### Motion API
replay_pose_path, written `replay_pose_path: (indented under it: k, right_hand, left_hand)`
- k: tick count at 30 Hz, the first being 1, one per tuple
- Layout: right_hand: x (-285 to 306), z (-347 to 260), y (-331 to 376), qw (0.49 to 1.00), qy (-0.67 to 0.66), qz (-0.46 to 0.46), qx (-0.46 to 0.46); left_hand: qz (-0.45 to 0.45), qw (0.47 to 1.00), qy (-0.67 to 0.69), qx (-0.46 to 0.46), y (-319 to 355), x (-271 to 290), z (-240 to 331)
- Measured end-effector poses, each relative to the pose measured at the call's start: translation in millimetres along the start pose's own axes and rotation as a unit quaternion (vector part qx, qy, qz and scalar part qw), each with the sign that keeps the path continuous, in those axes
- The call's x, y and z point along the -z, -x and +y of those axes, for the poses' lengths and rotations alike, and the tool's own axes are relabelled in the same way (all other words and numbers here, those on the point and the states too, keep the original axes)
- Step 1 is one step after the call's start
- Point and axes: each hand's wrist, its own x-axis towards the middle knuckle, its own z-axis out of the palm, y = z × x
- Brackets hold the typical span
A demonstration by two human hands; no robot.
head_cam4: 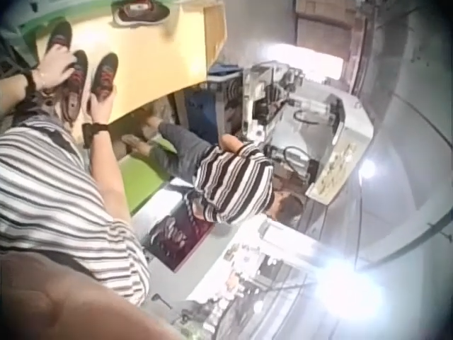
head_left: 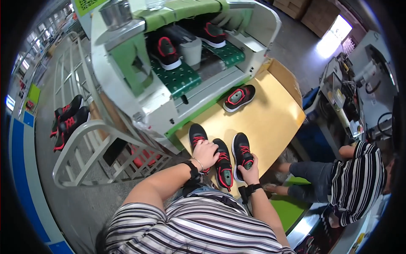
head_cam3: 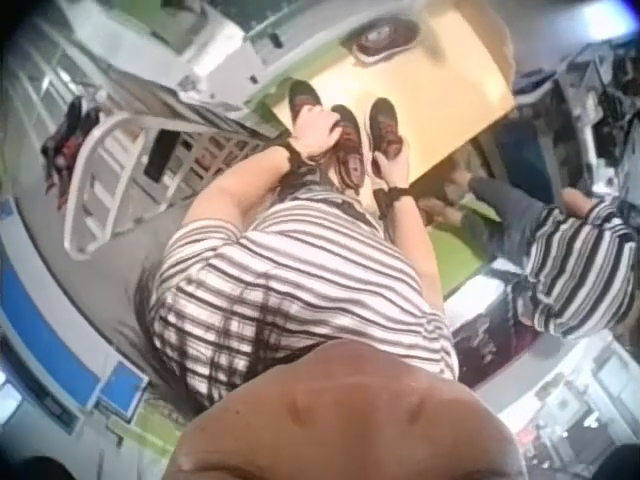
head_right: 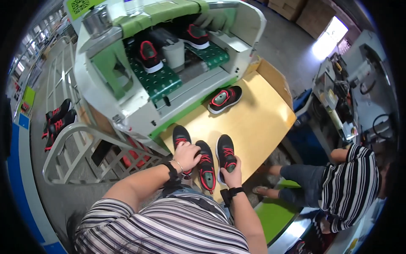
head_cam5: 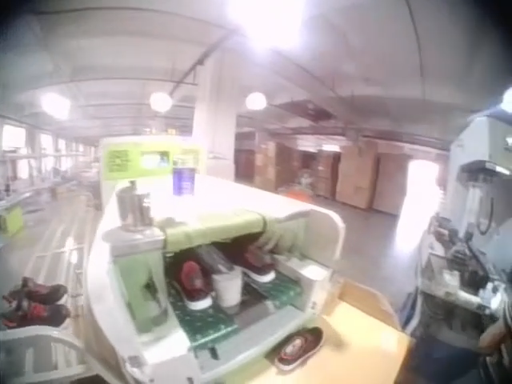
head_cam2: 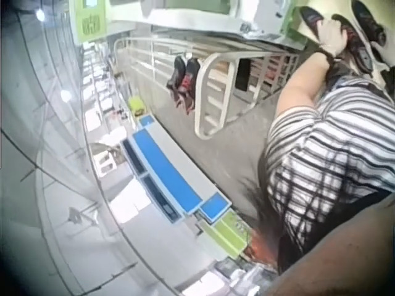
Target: The recorder loads shoes into a manufacturing machine for processing and organizes processed shoes on a workbench.
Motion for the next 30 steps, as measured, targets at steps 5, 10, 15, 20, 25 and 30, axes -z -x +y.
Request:
replay_pose_path:
  k: [5,10,15,20,25,30]
  right_hand:
    - [34,18,15,0.996,-0.025,0.036,-0.076]
    - [44,32,17,0.997,0.066,0.049,0.001]
    - [30,21,15,0.998,0.056,0.003,0.039]
    - [45,33,12,0.998,0.058,0.023,0.005]
    - [41,29,13,0.997,0.068,0.020,0.022]
    - [39,25,15,0.998,0.054,0.032,0.007]
  left_hand:
    - [-0.102,0.978,0.086,0.160,-69,15,-4]
    - [0.006,0.987,0.095,0.132,-200,1,-1]
    - [0.035,0.955,0.199,0.218,-249,-80,-97]
    - [-0.004,0.971,0.086,0.224,-226,-66,-8]
    - [-0.072,0.971,0.087,0.210,-150,-17,9]
    - [-0.079,0.984,0.078,0.137,-123,-26,-6]
